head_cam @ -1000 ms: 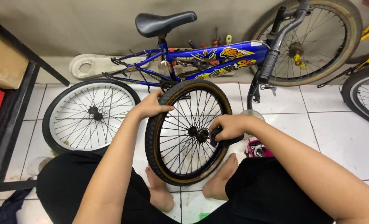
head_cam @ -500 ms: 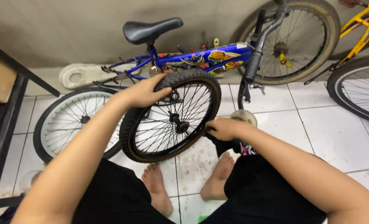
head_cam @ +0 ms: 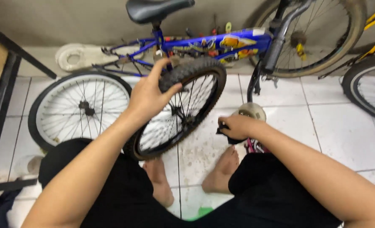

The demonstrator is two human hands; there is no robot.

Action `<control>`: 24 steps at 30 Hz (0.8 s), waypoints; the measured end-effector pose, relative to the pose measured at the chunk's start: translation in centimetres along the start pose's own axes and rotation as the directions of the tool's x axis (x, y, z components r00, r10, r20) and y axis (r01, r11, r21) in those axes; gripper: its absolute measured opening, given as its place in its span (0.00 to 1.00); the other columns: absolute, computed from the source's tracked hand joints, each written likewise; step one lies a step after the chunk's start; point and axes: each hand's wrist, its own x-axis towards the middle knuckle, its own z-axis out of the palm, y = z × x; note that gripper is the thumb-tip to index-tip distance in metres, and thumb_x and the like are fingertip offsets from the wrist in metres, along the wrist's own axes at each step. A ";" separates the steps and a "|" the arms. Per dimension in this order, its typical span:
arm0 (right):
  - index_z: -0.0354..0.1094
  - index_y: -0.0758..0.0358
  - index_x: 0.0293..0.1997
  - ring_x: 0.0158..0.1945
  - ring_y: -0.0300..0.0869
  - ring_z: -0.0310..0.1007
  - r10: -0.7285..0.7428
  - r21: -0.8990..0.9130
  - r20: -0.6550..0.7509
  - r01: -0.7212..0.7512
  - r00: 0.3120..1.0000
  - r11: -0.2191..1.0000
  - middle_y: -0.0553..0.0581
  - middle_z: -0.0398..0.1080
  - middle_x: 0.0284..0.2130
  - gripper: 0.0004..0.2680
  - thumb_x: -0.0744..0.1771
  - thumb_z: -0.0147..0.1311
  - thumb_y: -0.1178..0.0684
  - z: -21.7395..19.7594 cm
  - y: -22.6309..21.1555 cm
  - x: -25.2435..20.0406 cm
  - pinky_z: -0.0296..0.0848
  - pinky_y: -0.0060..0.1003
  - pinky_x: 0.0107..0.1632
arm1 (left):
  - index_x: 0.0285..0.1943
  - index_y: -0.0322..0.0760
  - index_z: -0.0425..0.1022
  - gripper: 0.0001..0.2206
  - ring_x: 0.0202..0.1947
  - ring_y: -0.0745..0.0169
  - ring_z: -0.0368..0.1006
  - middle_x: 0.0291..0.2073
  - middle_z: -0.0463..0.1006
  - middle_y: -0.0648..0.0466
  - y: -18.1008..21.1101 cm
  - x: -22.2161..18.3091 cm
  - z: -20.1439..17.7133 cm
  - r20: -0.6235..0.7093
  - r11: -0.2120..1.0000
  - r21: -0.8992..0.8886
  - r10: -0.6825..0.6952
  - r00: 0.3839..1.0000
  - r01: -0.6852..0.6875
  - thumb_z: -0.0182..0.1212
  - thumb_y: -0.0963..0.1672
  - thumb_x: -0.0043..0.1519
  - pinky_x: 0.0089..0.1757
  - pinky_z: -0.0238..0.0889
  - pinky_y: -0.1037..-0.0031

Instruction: The person is sitting on the floor, holding a bicycle wheel, and cleaning the tire with a black cloth by wiping it and rotating the wheel.

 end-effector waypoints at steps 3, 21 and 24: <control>0.69 0.56 0.57 0.53 0.61 0.78 0.024 0.033 -0.023 -0.023 0.999 0.999 0.69 0.78 0.44 0.14 0.68 0.49 0.45 -0.3 -0.1 -0.4 0.75 0.53 0.55 | 0.72 0.46 0.61 0.27 0.46 0.30 0.79 0.44 0.82 0.34 1.0 0.0 -1.3 -0.057 0.996 0.019 0.091 0.994 -0.090 0.65 0.47 0.64 0.45 0.70 0.51; 0.74 0.67 0.45 0.50 0.62 0.77 -0.212 0.239 -0.075 0.224 0.974 0.945 0.68 0.78 0.41 0.12 0.64 0.50 0.51 -1.8 -4.7 -2.0 0.75 0.54 0.54 | 0.65 0.50 0.74 0.30 0.49 0.32 0.78 0.49 0.82 0.41 -2.5 5.6 0.7 -0.022 0.985 0.115 0.134 0.991 -0.131 0.74 0.53 0.53 0.48 0.70 0.49; 0.73 0.66 0.45 0.51 0.62 0.76 -0.223 0.247 -0.165 0.260 0.961 0.934 0.67 0.78 0.41 0.12 0.64 0.50 0.50 -2.8 -5.3 -1.7 0.74 0.56 0.54 | 0.69 0.53 0.69 0.33 0.50 0.36 0.78 0.53 0.81 0.46 0.1 4.1 1.4 -0.045 0.992 0.067 0.107 0.993 -0.104 0.76 0.50 0.51 0.48 0.71 0.50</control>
